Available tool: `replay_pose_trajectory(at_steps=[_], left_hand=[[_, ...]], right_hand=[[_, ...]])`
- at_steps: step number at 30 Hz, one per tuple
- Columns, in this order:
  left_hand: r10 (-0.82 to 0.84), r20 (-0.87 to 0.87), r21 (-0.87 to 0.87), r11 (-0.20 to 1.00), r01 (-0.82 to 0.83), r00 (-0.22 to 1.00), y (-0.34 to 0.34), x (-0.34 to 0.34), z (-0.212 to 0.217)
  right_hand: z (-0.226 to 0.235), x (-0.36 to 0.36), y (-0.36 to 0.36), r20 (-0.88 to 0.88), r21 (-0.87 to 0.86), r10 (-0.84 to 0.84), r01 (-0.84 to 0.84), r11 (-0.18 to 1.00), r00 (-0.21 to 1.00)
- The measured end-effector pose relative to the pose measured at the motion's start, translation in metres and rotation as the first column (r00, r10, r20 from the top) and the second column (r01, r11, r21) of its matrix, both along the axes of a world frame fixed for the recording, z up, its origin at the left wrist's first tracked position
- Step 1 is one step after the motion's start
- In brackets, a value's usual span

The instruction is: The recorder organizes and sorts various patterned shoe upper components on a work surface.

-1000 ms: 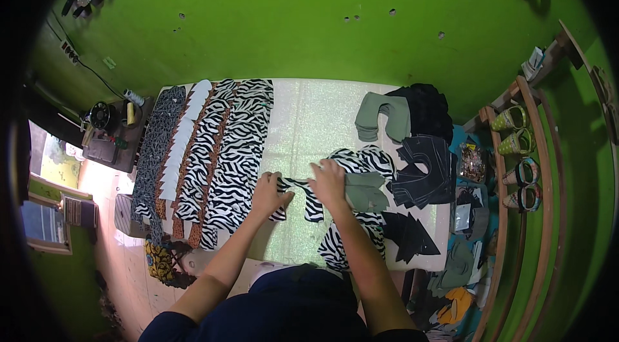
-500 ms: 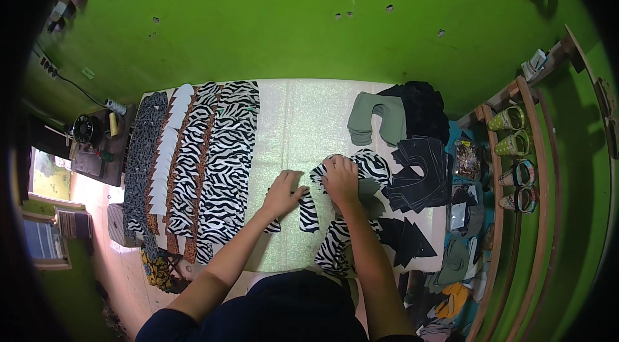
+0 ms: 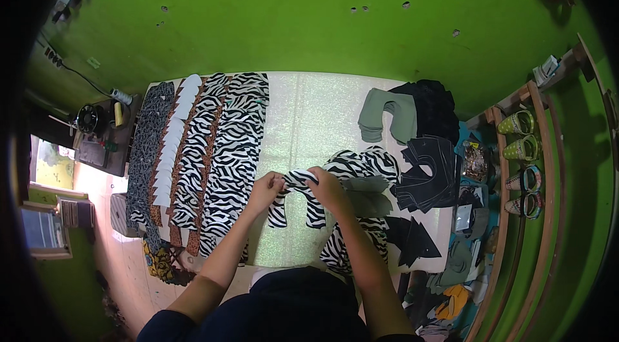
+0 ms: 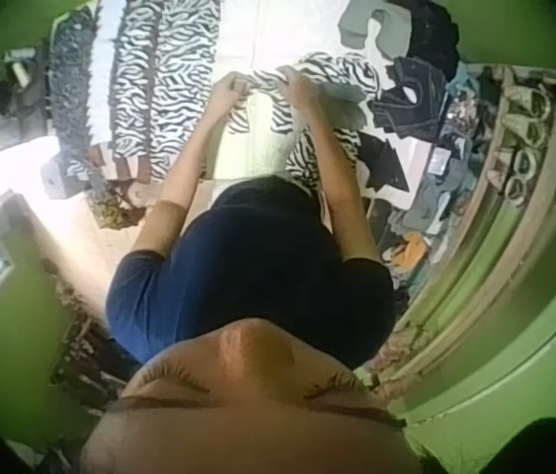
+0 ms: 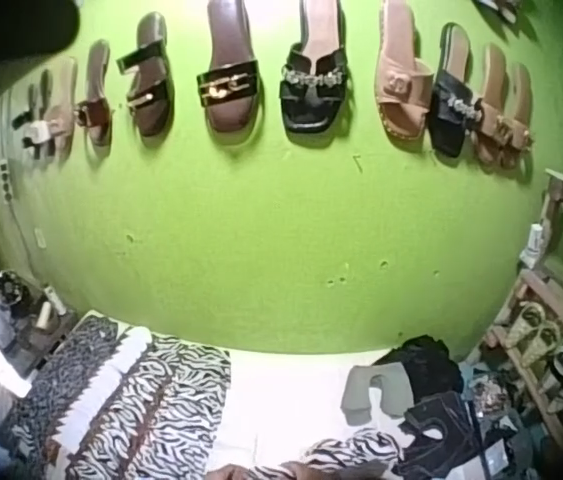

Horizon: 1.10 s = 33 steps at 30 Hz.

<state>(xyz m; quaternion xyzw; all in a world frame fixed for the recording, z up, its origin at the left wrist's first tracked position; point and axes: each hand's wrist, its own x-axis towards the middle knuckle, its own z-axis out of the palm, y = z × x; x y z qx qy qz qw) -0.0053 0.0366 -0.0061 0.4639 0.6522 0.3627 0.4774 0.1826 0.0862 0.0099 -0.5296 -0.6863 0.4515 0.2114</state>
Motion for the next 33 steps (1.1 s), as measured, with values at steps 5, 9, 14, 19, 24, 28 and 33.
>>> replay_pose_trajectory(at_steps=[5, 9, 14, 19, 24, 28, 33], left_hand=[[-0.034, -0.351, -0.072, 0.997, 0.009, 0.936, -0.014, 0.005, 0.016], [-0.026, -0.455, -0.087, 0.996, -0.016, 0.890, -0.027, 0.003, 0.005], [-0.070, -0.556, -0.046, 0.997, 0.054, 0.828, -0.030, 0.011, 0.004], [-0.062, -0.599, -0.024, 0.998, 0.060, 0.798, -0.029, 0.015, 0.002], [-0.044, -0.644, -0.005, 0.999, 0.053, 0.764, -0.032, 0.019, -0.005], [0.018, -0.659, 0.063, 0.998, 0.032, 0.752, -0.036, 0.022, -0.010], [0.044, -0.678, 0.077, 0.997, 0.012, 0.733, -0.037, 0.024, -0.009]], right_hand=[[-0.024, -0.010, -0.021, 0.107, 0.117, 0.003, -0.016, 0.993, 0.994], [-0.021, -0.021, -0.032, 0.198, 0.111, 0.004, -0.026, 0.993, 0.980], [-0.027, -0.021, -0.043, 0.235, 0.175, -0.046, 0.004, 0.985, 0.971], [-0.027, -0.025, -0.048, 0.265, 0.238, -0.085, 0.020, 0.971, 0.960], [-0.028, -0.024, -0.051, 0.346, 0.339, -0.138, 0.013, 0.941, 0.928], [-0.034, -0.020, -0.056, 0.327, 0.362, -0.229, 0.102, 0.926, 0.917], [-0.043, -0.016, -0.055, 0.269, 0.393, -0.237, 0.118, 0.912, 0.933]])
